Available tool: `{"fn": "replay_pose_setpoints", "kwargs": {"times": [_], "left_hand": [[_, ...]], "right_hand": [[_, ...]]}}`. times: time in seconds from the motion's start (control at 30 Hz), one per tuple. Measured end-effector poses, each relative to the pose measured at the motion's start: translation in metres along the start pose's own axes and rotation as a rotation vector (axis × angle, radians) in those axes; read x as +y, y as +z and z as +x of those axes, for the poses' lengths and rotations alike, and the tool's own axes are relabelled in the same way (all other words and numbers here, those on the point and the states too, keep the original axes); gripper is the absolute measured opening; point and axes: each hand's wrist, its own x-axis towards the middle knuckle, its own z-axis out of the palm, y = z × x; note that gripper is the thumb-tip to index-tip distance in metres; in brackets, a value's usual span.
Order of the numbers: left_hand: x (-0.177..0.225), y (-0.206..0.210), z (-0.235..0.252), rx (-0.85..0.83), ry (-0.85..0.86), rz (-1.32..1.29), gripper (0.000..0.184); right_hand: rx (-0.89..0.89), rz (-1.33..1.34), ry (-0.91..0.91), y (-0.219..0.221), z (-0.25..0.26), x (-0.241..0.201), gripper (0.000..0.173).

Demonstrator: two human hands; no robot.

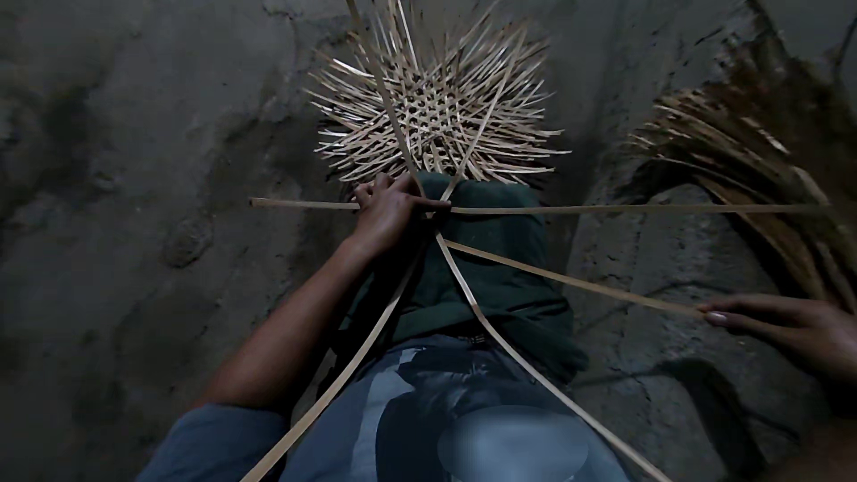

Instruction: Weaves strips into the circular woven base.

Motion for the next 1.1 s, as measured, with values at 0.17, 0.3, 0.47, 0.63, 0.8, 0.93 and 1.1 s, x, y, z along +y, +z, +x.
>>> {"fn": "replay_pose_setpoints", "kwargs": {"times": [0.17,0.3,0.47,0.63,0.8,0.93,1.1], "left_hand": [[0.005,-0.009,0.006,-0.055,-0.024,0.01,0.049],[0.006,-0.012,0.008,-0.068,-0.037,0.022,0.041],[0.009,-0.013,0.009,-0.084,-0.047,0.04,0.043],[0.005,-0.004,0.004,-0.034,-0.031,0.011,0.035],[0.004,0.001,-0.002,0.035,0.009,-0.004,0.034],[0.006,-0.002,-0.001,0.008,-0.005,0.022,0.03],[0.008,-0.002,-0.002,0.028,0.002,-0.002,0.039]], "right_hand": [[-0.093,0.034,0.003,0.034,0.027,0.019,0.018],[-0.071,0.047,-0.011,0.045,0.033,0.023,0.017],[-0.009,0.043,0.033,0.021,0.014,0.017,0.018],[-0.069,0.121,-0.038,0.037,0.03,0.028,0.018],[-0.109,0.3,-0.205,0.091,0.05,0.004,0.021],[-0.019,0.23,-0.266,0.114,0.055,-0.077,0.021],[0.132,-0.041,-0.55,0.159,0.085,-0.164,0.019]]}}
